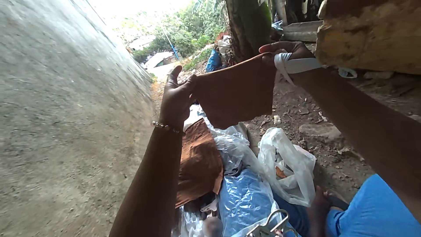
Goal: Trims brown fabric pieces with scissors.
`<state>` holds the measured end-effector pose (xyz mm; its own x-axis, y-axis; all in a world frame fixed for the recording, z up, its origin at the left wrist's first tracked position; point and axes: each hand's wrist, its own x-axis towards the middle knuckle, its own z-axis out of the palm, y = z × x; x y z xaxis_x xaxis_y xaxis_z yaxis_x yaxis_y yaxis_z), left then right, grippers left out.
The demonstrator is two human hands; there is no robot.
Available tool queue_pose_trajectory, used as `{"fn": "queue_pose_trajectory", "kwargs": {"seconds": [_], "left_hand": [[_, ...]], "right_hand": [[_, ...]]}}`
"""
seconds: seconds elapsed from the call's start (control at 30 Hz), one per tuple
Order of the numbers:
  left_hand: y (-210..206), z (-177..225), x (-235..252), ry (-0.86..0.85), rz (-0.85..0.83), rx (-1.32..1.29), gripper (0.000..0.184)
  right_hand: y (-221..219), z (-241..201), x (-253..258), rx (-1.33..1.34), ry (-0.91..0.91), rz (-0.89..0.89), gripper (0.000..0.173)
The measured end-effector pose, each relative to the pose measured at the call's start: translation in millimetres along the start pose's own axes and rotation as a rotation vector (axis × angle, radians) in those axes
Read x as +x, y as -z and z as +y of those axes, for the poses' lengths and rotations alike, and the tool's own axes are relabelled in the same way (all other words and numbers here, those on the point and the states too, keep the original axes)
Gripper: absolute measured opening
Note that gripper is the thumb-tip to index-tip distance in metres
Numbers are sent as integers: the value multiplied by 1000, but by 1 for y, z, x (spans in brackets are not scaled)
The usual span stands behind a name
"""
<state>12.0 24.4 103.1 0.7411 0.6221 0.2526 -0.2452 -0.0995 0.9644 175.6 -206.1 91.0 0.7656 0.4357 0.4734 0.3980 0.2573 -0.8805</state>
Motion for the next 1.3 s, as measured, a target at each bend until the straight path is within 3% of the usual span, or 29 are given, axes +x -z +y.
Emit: {"fn": "queue_pose_trajectory", "kwargs": {"seconds": [0.03,0.17,0.23,0.6,0.83,0.93,1.07,1.17,1.3], "left_hand": [[0,-1,0,-27,-11,2,56],[3,-3,1,-105,-34,57,21],[3,-1,1,-120,-18,97,15],[16,-10,6,-352,-137,354,20],[19,-13,5,-433,-14,746,10],[26,-15,2,-428,-105,688,13],[42,-32,-2,-310,-323,282,12],[61,-50,-10,-216,-346,310,19],[87,-76,-28,-137,-230,637,11]], "right_hand": [[0,-1,1,-27,-1,0,20],[3,-3,4,-72,24,-2,20],[3,-5,5,-77,10,-3,21],[4,4,2,-224,137,-18,40],[3,3,-2,-555,111,1,20],[4,1,-6,-670,111,-10,15],[7,13,-10,-703,228,-98,12],[-1,21,-15,-613,77,-281,12],[-42,25,-35,-627,-266,-437,28]]}}
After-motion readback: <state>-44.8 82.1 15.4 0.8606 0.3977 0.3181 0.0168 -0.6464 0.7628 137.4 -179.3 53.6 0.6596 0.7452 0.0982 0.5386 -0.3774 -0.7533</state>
